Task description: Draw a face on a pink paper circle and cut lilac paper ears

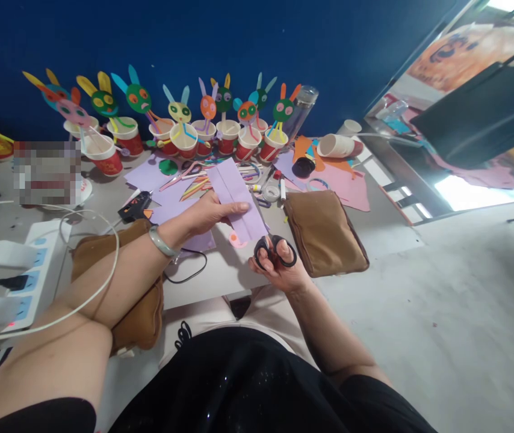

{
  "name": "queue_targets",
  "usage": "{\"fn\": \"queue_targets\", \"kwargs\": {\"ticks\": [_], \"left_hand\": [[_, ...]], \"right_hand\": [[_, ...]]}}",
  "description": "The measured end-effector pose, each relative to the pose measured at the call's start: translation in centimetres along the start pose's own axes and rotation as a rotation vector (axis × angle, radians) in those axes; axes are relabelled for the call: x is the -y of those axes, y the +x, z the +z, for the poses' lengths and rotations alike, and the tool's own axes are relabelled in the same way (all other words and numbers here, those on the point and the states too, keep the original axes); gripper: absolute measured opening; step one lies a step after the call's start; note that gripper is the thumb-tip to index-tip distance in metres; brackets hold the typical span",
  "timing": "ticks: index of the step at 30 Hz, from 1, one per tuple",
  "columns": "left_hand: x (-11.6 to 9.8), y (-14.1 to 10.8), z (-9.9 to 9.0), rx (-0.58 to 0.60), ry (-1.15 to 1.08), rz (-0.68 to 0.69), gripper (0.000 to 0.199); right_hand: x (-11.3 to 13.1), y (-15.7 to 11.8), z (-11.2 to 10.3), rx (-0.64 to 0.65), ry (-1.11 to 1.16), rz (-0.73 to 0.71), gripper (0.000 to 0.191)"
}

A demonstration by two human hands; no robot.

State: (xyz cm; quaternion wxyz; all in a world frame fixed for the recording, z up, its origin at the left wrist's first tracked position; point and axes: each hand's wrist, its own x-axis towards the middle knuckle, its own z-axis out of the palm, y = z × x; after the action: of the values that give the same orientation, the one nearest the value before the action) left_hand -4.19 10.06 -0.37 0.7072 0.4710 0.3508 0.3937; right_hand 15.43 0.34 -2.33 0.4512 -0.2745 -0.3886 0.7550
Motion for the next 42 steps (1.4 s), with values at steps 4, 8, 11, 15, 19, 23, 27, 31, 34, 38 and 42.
{"fn": "queue_targets", "kwargs": {"ticks": [4, 8, 11, 15, 19, 23, 27, 31, 34, 38, 42], "left_hand": [[0.1, 0.1, 0.0, 0.013, -0.005, 0.004, 0.06], [0.2, 0.1, 0.0, 0.021, -0.009, -0.02, 0.06], [0.2, 0.0, 0.1, 0.024, -0.014, -0.04, 0.059], [0.2, -0.1, 0.3, 0.009, -0.028, -0.043, 0.059], [0.0, -0.1, 0.3, -0.001, -0.01, -0.033, 0.059], [0.0, -0.1, 0.4, 0.019, -0.005, -0.032, 0.059], [0.0, -0.2, 0.6, 0.017, -0.003, -0.04, 0.057], [-0.1, -0.3, 0.5, 0.002, -0.009, -0.024, 0.054], [-0.4, -0.2, 0.2, -0.044, -0.068, -0.007, 0.057], [-0.7, 0.1, -0.2, -0.09, -0.088, 0.037, 0.056], [-0.6, 0.3, -0.3, -0.075, -0.074, 0.048, 0.055]], "right_hand": [[0.1, 0.0, 0.1, -0.017, -0.021, 0.007, 0.058], [0.2, 0.0, 0.1, -0.019, -0.034, 0.016, 0.06], [0.2, 0.2, 0.0, -0.044, -0.026, 0.024, 0.06], [0.0, 0.4, -0.2, -0.053, -0.015, 0.026, 0.06], [0.0, 0.5, -0.2, -0.048, 0.004, 0.023, 0.06], [0.0, 0.4, -0.2, -0.066, -0.009, 0.026, 0.06], [0.0, 0.3, -0.2, -0.062, -0.034, 0.026, 0.061], [-0.1, 0.2, -0.5, -0.062, -0.046, 0.028, 0.061], [-0.2, 0.1, -0.8, -0.046, -0.058, 0.027, 0.061], [-0.4, 0.0, -1.1, -0.018, -0.095, 0.018, 0.063], [-0.4, -0.1, -1.0, -0.048, -0.112, 0.028, 0.064]]}}
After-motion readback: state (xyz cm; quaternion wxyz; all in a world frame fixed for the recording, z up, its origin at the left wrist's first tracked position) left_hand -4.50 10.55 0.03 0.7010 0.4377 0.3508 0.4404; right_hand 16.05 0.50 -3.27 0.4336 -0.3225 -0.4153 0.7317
